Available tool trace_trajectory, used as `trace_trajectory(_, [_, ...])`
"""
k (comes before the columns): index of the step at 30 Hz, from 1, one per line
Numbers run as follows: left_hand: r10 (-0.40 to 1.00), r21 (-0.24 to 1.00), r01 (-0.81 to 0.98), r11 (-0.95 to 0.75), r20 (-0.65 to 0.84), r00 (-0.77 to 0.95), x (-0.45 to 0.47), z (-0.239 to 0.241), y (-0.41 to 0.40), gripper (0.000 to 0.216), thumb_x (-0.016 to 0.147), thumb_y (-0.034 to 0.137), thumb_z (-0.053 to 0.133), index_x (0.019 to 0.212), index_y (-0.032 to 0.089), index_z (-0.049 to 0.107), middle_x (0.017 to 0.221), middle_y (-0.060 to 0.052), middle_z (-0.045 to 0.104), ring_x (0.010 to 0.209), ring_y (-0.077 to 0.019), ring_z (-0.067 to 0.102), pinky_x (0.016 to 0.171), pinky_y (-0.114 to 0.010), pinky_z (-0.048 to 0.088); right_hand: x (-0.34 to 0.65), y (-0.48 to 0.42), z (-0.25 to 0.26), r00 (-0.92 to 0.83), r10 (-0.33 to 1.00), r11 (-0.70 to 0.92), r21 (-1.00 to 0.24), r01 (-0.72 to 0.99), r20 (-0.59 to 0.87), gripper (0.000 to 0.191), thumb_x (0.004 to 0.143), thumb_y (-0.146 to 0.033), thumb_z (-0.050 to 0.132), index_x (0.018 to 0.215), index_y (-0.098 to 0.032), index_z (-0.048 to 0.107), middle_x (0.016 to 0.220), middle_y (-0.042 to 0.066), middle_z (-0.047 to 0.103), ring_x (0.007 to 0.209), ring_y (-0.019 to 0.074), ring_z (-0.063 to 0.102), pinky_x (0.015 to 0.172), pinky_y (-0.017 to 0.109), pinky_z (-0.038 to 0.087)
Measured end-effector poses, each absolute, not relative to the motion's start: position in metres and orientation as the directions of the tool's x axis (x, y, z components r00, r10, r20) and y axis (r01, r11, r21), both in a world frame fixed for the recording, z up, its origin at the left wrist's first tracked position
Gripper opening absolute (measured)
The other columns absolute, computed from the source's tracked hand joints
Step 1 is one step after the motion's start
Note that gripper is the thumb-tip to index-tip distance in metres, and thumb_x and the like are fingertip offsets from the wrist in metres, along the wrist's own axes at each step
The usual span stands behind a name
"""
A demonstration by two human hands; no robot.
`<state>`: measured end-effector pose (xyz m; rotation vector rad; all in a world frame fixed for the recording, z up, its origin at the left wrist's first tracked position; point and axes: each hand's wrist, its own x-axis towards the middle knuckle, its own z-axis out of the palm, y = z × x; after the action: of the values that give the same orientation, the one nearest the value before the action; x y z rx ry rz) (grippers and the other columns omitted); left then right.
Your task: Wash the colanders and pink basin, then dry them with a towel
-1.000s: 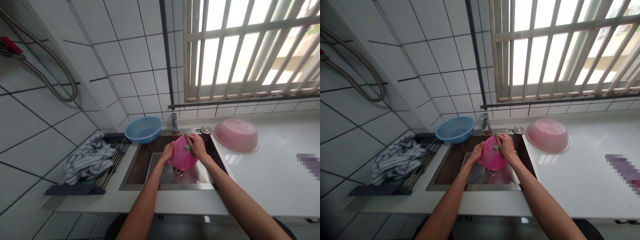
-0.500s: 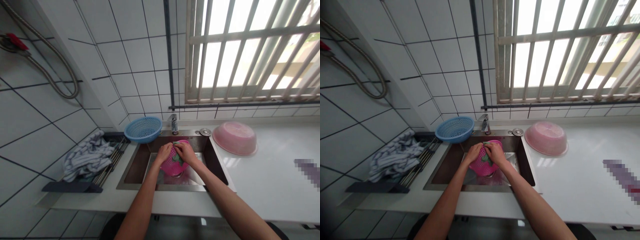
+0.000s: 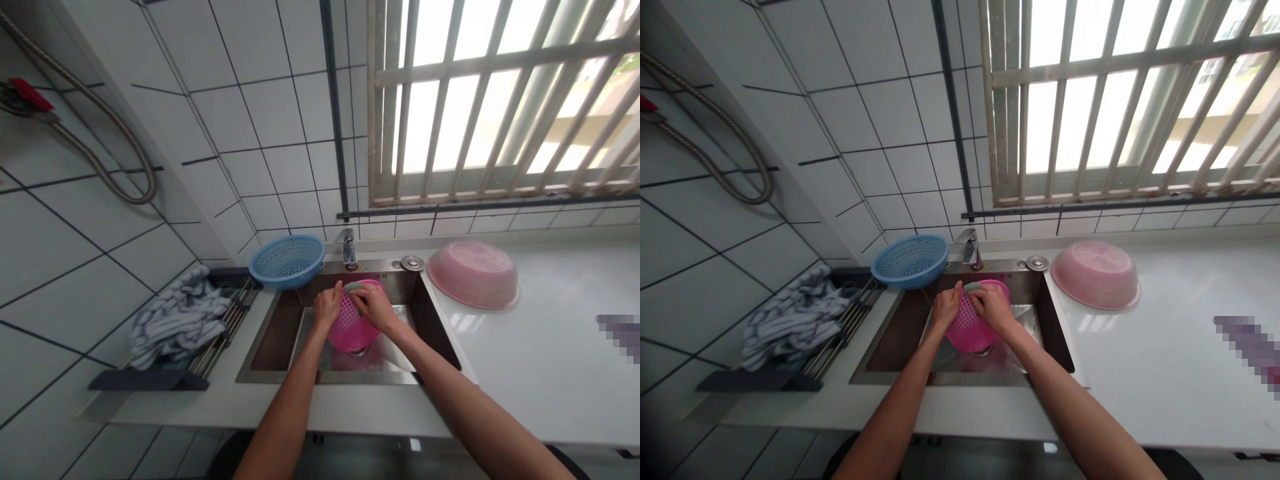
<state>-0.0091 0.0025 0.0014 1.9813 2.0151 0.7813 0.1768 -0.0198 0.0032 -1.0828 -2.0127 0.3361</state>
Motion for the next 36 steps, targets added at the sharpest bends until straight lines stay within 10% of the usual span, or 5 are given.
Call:
trace_trajectory(4, [0.97,0.476,0.879,-0.041,0.23,-0.08,-0.012,0.003,0.002,0.072,0.107,0.061,0.027,0.082,0.018,0.08,0.092,-0.019,0.079,0.087,-0.0282,0.073,0.066,-0.031,0.031,0.158,-0.031,0.012,-0.41,0.759,0.636,-0.445,0.63,0.506,0.024,0.103,-0.026,0.059,0.114,-0.026,0.08,0.103,0.007,0.079,0.102,0.023,0.069,0.098,0.037,0.043])
trace_trajectory(12, [0.959,0.497,0.864,-0.081,0.274,-0.067,-0.014,0.004,0.005,0.071,0.108,0.058,0.027,0.073,0.018,0.074,0.08,-0.016,0.076,0.077,-0.0245,0.07,0.064,-0.033,0.026,0.209,-0.004,0.003,-0.054,0.902,0.31,-0.555,0.772,0.429,0.025,0.104,-0.031,0.058,0.112,-0.024,0.08,0.105,0.008,0.078,0.098,0.0231,0.069,0.09,0.033,0.044])
trace_trajectory(20, [0.968,0.511,0.855,-0.086,0.245,-0.049,-0.012,0.007,0.002,0.068,0.108,0.057,0.029,0.076,0.018,0.076,0.087,-0.017,0.078,0.084,-0.0262,0.072,0.065,-0.031,0.028,0.158,-0.031,0.008,-0.355,0.765,0.614,-0.441,0.654,0.538,0.023,0.103,-0.028,0.059,0.112,-0.027,0.08,0.11,0.007,0.077,0.106,0.0249,0.065,0.099,0.04,0.041])
trace_trajectory(28, [0.963,0.516,0.854,-0.071,0.259,-0.077,-0.011,0.011,0.001,0.07,0.108,0.057,0.027,0.068,0.019,0.07,0.074,-0.013,0.074,0.073,-0.0234,0.067,0.064,-0.032,0.027,0.213,-0.002,0.004,-0.079,0.891,0.342,-0.548,0.764,0.446,0.029,0.104,-0.032,0.055,0.112,-0.023,0.081,0.101,0.01,0.076,0.097,0.0257,0.064,0.091,0.038,0.047])
trace_trajectory(36, [0.969,0.564,0.823,-0.066,0.233,-0.082,-0.016,0.005,0.006,0.071,0.106,0.06,0.028,0.073,0.018,0.075,0.081,-0.015,0.076,0.078,-0.0251,0.069,0.065,-0.031,0.03,0.157,-0.036,0.015,-0.359,0.78,0.602,-0.455,0.656,0.513,0.024,0.102,-0.026,0.058,0.11,-0.026,0.081,0.103,0.008,0.078,0.103,0.0244,0.066,0.098,0.039,0.043])
